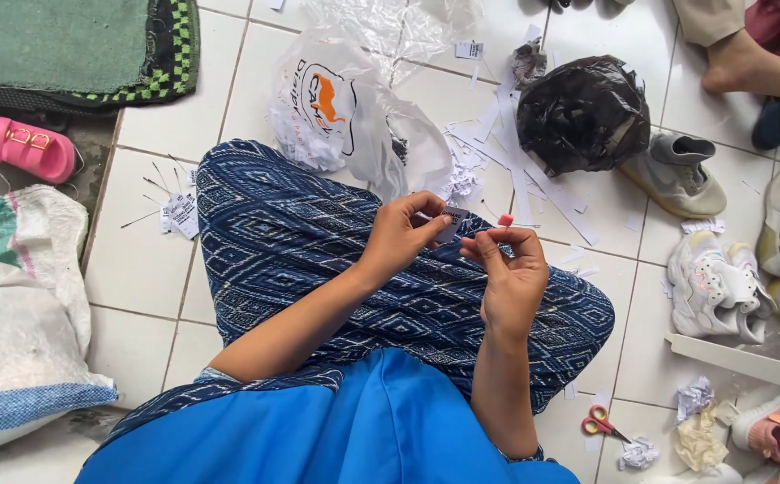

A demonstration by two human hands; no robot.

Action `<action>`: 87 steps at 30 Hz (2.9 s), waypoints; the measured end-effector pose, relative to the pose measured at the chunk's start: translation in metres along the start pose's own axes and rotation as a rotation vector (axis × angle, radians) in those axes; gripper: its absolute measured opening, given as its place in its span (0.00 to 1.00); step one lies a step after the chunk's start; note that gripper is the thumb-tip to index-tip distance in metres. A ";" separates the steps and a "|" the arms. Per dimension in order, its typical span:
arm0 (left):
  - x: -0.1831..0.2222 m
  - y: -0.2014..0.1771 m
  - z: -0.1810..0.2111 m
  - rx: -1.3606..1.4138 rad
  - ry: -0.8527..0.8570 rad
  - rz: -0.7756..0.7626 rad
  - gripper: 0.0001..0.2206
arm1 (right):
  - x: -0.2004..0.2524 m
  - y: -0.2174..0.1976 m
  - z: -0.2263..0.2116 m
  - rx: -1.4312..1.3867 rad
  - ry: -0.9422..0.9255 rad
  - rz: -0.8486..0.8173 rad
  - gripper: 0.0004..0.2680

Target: The person is sitting on the floor, picking up small paper tags and attaching them to small items, likely for labeling or pricing.

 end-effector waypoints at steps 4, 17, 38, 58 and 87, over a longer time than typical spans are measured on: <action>0.004 0.003 -0.001 -0.019 0.019 0.001 0.06 | -0.008 -0.004 0.028 0.097 -0.053 0.077 0.08; 0.006 0.002 0.016 -0.053 0.069 -0.003 0.06 | 0.012 0.012 0.001 0.345 -0.082 0.044 0.02; 0.011 0.009 0.018 -0.140 0.170 -0.005 0.04 | 0.011 0.005 -0.001 0.351 -0.027 -0.063 0.05; 0.019 0.010 0.019 -0.242 0.387 0.006 0.05 | -0.003 0.002 0.020 0.148 0.015 -0.044 0.04; 0.022 0.020 0.032 -0.118 0.236 0.043 0.03 | 0.012 -0.009 -0.008 0.171 0.077 -0.162 0.07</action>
Point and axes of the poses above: each hand's wrist, its own x-axis away from the middle knuckle, its own y-axis out of the palm, z = x × y, the point moved 1 cm from there along -x, towards the middle knuckle, and after that the axes turned 11 degrees about y, right-handed, at the moved point
